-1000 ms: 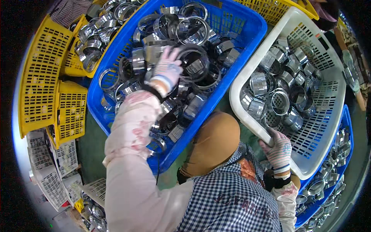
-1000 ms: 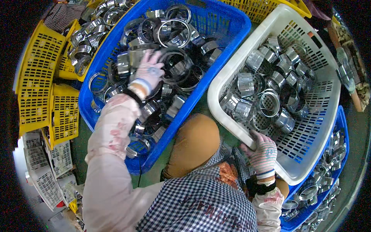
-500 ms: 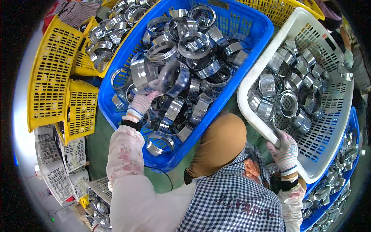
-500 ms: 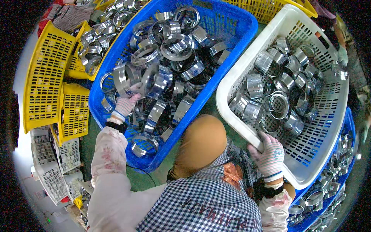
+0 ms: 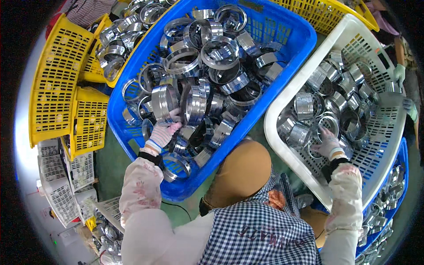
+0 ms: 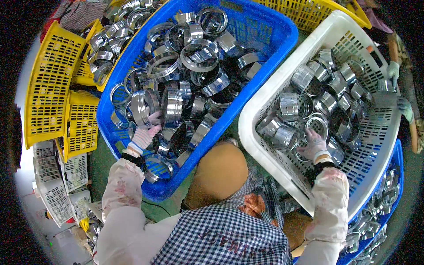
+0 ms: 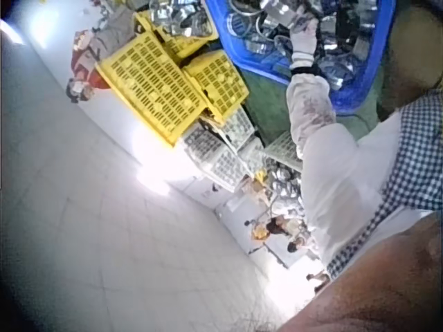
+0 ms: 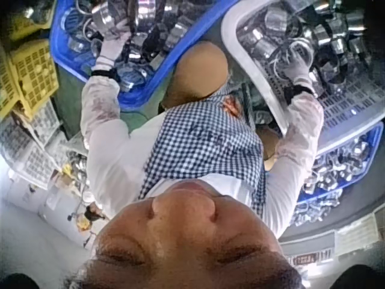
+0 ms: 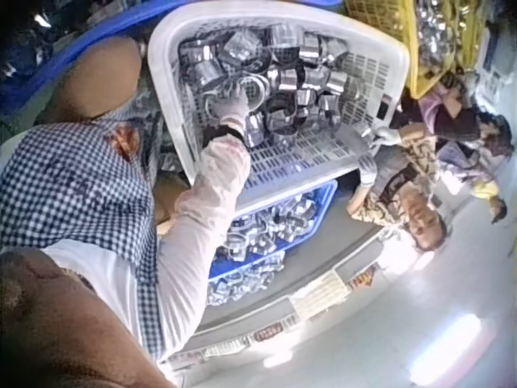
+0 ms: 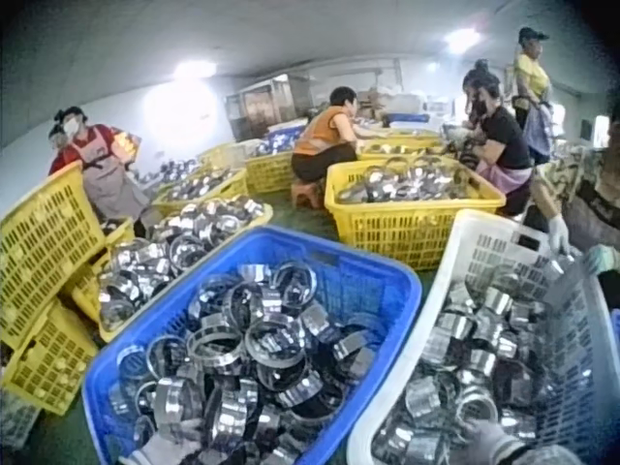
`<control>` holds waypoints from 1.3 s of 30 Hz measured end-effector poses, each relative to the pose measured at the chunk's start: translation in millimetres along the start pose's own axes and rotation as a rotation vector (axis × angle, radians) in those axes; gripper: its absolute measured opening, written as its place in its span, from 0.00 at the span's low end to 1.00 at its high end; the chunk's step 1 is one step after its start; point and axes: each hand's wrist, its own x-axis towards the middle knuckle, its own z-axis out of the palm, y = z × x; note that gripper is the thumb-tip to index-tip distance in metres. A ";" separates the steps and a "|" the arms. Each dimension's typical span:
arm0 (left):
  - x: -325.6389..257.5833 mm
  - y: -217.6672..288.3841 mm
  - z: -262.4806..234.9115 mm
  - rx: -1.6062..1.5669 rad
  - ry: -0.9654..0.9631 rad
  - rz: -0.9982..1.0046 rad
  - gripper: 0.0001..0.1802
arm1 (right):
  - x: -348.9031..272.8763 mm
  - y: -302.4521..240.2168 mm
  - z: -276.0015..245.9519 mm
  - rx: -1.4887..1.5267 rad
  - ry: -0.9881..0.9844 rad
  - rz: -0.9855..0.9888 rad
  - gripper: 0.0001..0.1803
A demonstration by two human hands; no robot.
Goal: The worker is sorting circular metal rings from a white basket into separate blue bins on the factory floor.
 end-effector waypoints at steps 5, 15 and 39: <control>-7.3 2.8 -7.6 0.051 -0.036 -0.102 0.39 | 24.2 -60.1 20.5 -0.444 -0.372 -0.091 0.49; -9.3 -47.2 12.7 0.306 0.139 0.075 0.32 | 30.3 -16.5 47.0 -0.122 0.082 -0.025 0.24; 10.8 234.6 155.8 0.270 -0.039 0.901 0.33 | -126.3 -29.6 -85.6 1.173 0.720 -0.136 0.24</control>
